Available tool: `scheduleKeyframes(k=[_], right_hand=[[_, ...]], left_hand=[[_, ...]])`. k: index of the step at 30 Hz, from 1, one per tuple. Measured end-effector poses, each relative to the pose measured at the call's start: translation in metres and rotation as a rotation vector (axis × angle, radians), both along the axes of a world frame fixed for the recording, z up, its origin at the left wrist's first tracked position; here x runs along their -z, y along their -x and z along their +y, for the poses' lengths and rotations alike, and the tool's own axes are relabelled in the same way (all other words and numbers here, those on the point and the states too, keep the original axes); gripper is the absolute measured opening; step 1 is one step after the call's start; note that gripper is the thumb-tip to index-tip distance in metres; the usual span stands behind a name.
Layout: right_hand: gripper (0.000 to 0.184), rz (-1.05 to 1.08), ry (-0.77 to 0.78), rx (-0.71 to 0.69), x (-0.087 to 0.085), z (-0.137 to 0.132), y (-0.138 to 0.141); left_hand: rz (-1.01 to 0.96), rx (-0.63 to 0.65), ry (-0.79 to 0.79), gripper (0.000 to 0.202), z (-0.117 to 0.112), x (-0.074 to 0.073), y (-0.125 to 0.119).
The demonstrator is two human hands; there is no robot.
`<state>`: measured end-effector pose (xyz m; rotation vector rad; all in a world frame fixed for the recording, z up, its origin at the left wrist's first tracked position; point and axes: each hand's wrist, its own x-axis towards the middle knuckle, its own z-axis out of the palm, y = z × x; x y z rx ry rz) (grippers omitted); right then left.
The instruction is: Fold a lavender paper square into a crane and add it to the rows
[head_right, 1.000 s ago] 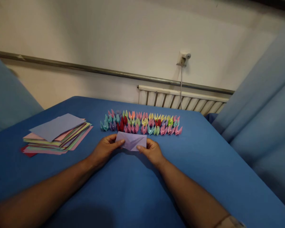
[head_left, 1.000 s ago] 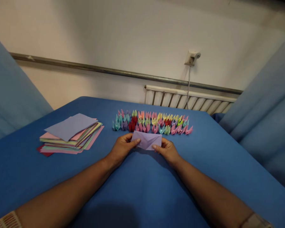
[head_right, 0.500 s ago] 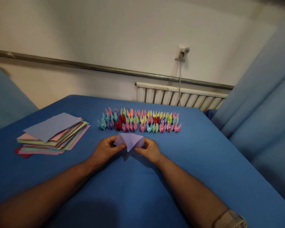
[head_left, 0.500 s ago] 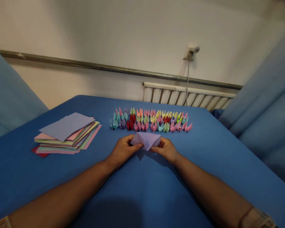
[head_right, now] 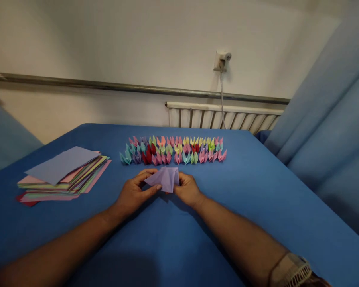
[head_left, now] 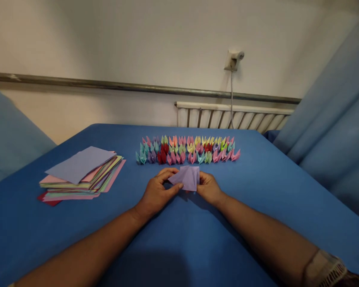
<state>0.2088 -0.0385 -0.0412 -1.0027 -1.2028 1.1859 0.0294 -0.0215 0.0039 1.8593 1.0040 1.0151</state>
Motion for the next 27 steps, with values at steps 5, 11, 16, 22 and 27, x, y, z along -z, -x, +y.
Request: scheduleKeyframes(k=[5,11,16,22,27], right_hand=[[0.035,0.122,0.041,-0.022,-0.005,-0.002,0.004],[0.027,0.126,0.003,-0.08,-0.008,-0.005,0.004],[0.026,0.124,0.009,-0.105,-0.011,-0.007,0.002],[0.025,0.104,0.046,-0.122,-0.005,-0.007,0.001],[0.045,0.138,0.06,-0.373,-0.006,-0.008,-0.007]], left_hand=[[0.033,-0.003,-0.024,0.015,0.001,0.007,0.0],[-0.026,0.01,-0.032,0.014,0.0,0.009,0.002],[-0.141,0.026,0.141,0.019,-0.003,0.009,-0.003],[-0.199,-0.036,0.227,0.021,-0.003,0.007,-0.005],[-0.155,-0.053,0.058,0.018,0.0,0.007,0.0]])
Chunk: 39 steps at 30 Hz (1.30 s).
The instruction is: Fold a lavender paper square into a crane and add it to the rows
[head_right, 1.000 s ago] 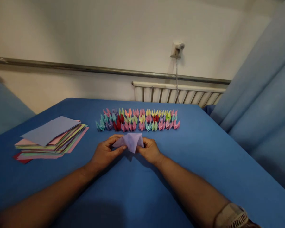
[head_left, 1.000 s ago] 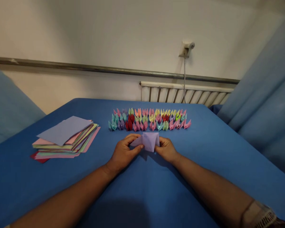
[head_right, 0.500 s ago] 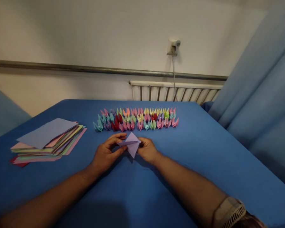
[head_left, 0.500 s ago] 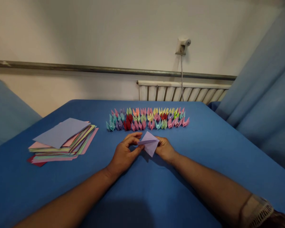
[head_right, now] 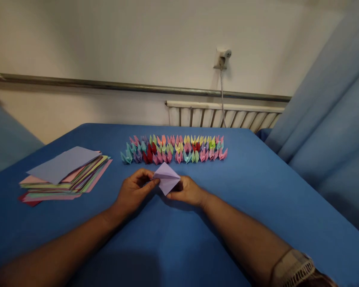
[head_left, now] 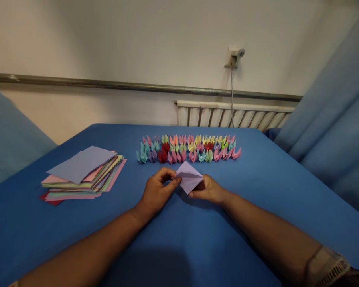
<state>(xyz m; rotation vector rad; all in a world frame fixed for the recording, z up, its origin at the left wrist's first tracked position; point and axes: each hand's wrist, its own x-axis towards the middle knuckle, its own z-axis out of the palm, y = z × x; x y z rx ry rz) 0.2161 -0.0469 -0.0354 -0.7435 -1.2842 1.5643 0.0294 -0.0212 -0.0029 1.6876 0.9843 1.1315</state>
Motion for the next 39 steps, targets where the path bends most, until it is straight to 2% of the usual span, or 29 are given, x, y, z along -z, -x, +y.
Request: scheduleKeyframes(k=[1,3,6,9,12,14,21,23,25,27,29,30,31,33,36,39], right_hand=[[0.052,0.005,-0.013,-0.016,-0.001,0.0,-0.001],[0.056,-0.028,-0.043,0.057,-0.003,0.0,-0.002],[0.036,-0.12,-0.078,0.27,-0.003,0.002,-0.002],[0.025,-0.158,-0.09,0.37,0.0,0.004,0.0],[0.025,-0.186,-0.117,0.378,0.0,0.003,0.002],[0.026,-0.202,-0.126,0.364,-0.001,0.002,0.003],[0.029,-0.268,0.028,0.255,0.0,0.003,0.005],[0.026,-0.341,0.074,0.216,0.002,0.002,0.006],[0.024,-0.503,0.083,0.241,0.002,0.0,0.006],[0.028,-0.752,-0.031,0.358,-0.002,-0.005,0.003],[0.039,-0.998,-0.313,0.513,-0.008,-0.011,0.002],[0.042,-1.071,-0.463,0.534,-0.012,-0.014,0.002],[0.041,-1.124,-0.584,0.506,-0.015,-0.018,0.002],[0.041,-1.205,-0.709,0.34,-0.019,-0.025,0.007],[0.052,-1.308,-0.689,0.107,-0.019,-0.036,0.016],[0.073,-1.355,-0.615,-0.007,-0.016,-0.042,0.021]], left_hand=[[0.02,0.001,-0.034,0.017,0.001,0.0,0.001],[0.071,0.001,-0.086,0.015,0.002,0.0,0.003],[0.147,0.013,-0.109,0.013,0.001,-0.001,0.003],[0.104,0.019,-0.052,0.018,-0.001,-0.003,0.002],[-0.026,0.037,0.092,0.029,0.001,-0.002,0.0],[-0.053,0.028,0.15,0.026,0.003,-0.001,-0.001],[0.033,-0.044,0.19,0.022,0.011,0.002,0.001],[0.093,-0.041,0.184,0.022,0.014,0.004,0.003],[0.193,-0.018,0.138,0.019,0.018,0.007,0.006],[0.32,0.004,0.068,0.017,0.024,0.011,0.009],[0.43,0.018,0.019,0.016,0.031,0.016,0.012],[0.468,0.024,0.006,0.017,0.033,0.018,0.013],[0.494,0.036,-0.002,0.018,0.035,0.019,0.014],[0.538,0.061,-0.022,0.019,0.039,0.02,0.015],[0.651,0.077,-0.095,0.023,0.042,0.018,0.017],[0.799,0.023,-0.258,0.028,0.04,0.013,0.018]])
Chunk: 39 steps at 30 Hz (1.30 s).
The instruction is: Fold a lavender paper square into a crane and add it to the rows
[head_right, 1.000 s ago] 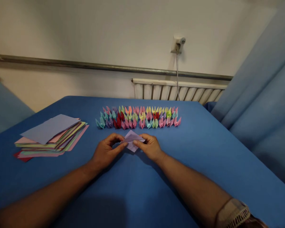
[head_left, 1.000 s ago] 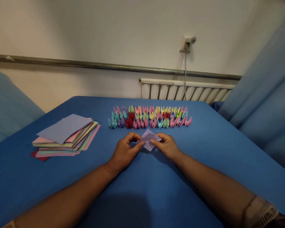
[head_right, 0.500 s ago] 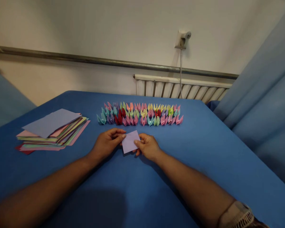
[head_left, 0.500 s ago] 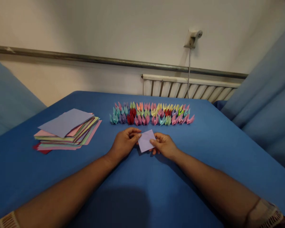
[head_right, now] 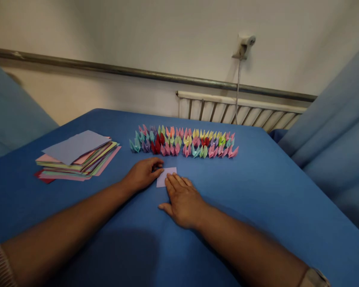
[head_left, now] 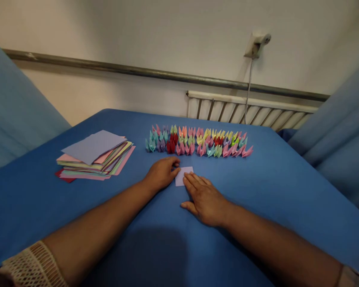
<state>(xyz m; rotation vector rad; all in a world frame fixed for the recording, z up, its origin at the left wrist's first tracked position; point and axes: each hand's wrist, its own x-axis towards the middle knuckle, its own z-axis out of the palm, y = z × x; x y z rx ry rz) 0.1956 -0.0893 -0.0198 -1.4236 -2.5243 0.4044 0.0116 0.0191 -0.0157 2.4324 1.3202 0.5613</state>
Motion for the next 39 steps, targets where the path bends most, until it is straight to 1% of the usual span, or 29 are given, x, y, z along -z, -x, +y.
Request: scheduleKeyframes(k=[2,3,4,7,8,10,11,14,17,21,26,28,31,33,35,38,39], right_hand=[[0.079,-0.011,0.033,0.002,0.001,-0.002,0.0],[0.08,-0.011,0.042,0.003,0.001,-0.003,0.0],[0.08,-0.007,0.046,-0.001,0.001,-0.003,0.0],[0.074,0.027,0.023,-0.036,0.002,-0.003,-0.001],[0.071,0.041,0.01,-0.045,0.003,-0.003,-0.001],[0.068,0.06,-0.009,-0.052,0.003,-0.003,-0.001],[0.068,0.065,-0.012,-0.046,0.003,-0.003,-0.001],[0.075,0.066,-0.008,-0.029,0.001,-0.003,0.001],[0.077,0.053,0.01,-0.02,-0.004,-0.003,0.002],[0.076,0.054,0.015,-0.018,-0.006,-0.004,0.001],[0.075,0.014,0.047,0.042,0.0,-0.007,0.0],[0.072,0.001,0.047,0.051,0.001,-0.009,0.001],[0.071,-0.005,0.025,0.062,0.0,-0.01,0.002],[0.072,-0.01,0.016,0.062,-0.002,-0.01,0.003],[0.068,-0.004,0.005,0.057,-0.004,-0.007,0.001],[0.048,0.065,-0.025,0.075,-0.003,0.002,-0.004],[0.04,0.109,-0.037,0.108,-0.001,0.006,-0.007]], left_hand=[[0.028,0.028,-0.122,0.035,-0.008,-0.004,-0.002],[0.016,0.06,-0.158,0.039,-0.015,-0.006,-0.004],[0.004,0.121,-0.158,0.042,-0.023,-0.008,-0.007],[0.038,0.426,-0.033,0.053,-0.05,-0.011,-0.016],[0.054,0.48,0.015,0.06,-0.056,-0.011,-0.018],[0.067,0.481,0.069,0.066,-0.062,-0.01,-0.019],[0.07,0.461,0.087,0.067,-0.062,-0.009,-0.018],[0.113,0.417,0.136,0.069,-0.053,-0.008,-0.013],[0.171,0.421,0.165,0.071,-0.045,-0.008,-0.009],[0.192,0.43,0.14,0.071,-0.044,-0.006,-0.007],[0.289,0.409,0.079,0.08,-0.042,-0.002,-0.006],[0.307,0.406,0.049,0.084,-0.042,-0.001,-0.001],[0.324,0.415,0.026,0.086,-0.046,-0.003,0.016],[0.322,0.445,0.023,0.079,-0.051,-0.005,0.03],[0.288,0.438,0.009,0.071,-0.056,-0.008,0.041],[0.188,0.373,-0.027,0.049,-0.058,-0.01,0.046],[0.153,0.359,-0.035,0.044,-0.056,-0.011,0.045]])
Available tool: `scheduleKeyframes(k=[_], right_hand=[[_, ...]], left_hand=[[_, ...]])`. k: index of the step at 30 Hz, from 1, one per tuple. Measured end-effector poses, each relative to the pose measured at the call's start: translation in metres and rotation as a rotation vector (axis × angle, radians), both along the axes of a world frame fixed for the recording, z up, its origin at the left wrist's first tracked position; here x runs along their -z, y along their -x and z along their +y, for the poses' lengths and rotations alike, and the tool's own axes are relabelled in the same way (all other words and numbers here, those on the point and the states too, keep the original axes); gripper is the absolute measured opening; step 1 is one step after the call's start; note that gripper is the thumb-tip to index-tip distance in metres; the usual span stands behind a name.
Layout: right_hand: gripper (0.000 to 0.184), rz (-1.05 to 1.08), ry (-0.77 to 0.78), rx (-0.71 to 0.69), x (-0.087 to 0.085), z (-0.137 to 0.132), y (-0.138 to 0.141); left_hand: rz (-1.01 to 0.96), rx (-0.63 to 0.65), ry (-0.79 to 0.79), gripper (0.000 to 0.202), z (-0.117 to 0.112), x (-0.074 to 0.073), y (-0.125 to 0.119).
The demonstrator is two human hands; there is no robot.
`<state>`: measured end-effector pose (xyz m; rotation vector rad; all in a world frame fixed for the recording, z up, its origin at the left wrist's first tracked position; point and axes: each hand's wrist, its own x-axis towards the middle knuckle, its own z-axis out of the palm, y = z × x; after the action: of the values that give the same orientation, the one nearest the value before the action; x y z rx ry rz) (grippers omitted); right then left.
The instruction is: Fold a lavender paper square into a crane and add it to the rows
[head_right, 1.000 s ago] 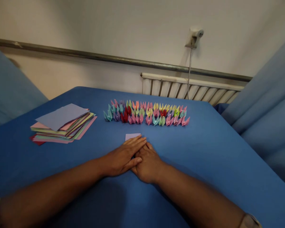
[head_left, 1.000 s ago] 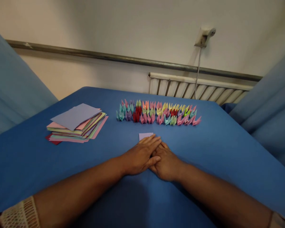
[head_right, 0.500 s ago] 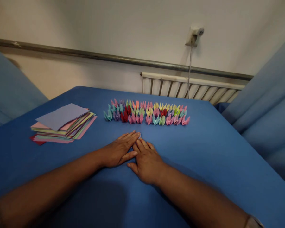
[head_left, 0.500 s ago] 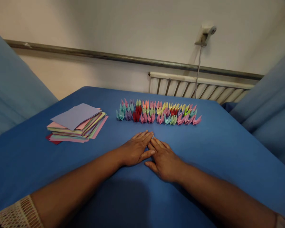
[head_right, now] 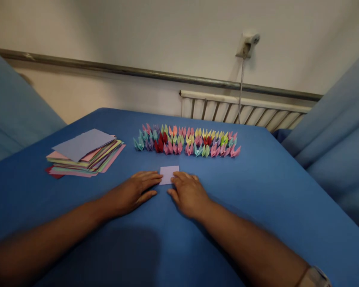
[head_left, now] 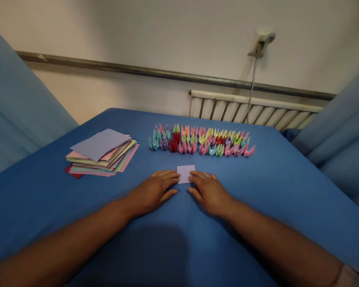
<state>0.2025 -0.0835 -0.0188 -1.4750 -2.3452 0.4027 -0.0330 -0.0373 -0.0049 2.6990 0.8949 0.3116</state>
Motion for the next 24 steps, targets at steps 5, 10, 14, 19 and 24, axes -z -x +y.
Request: scheduleKeyframes(k=[5,10,14,19,24], right_hand=[[0.02,0.163,-0.048,0.043,0.013,0.018,-0.011],[0.015,0.218,-0.057,0.049,0.015,0.022,-0.012],[0.012,0.204,-0.043,0.067,0.011,0.021,-0.01],[0.006,0.2,-0.051,0.066,0.011,0.023,-0.009],[0.005,0.222,-0.078,0.036,0.014,0.023,-0.007]], left_hand=[[-0.082,0.048,0.038,0.042,0.024,-0.002,-0.016],[-0.148,0.072,0.092,0.03,0.04,-0.002,-0.019],[-0.208,0.08,0.14,0.028,0.041,0.002,-0.016],[-0.252,0.056,0.161,0.02,0.046,0.009,-0.017],[-0.255,0.028,0.151,0.016,0.044,0.008,-0.02]])
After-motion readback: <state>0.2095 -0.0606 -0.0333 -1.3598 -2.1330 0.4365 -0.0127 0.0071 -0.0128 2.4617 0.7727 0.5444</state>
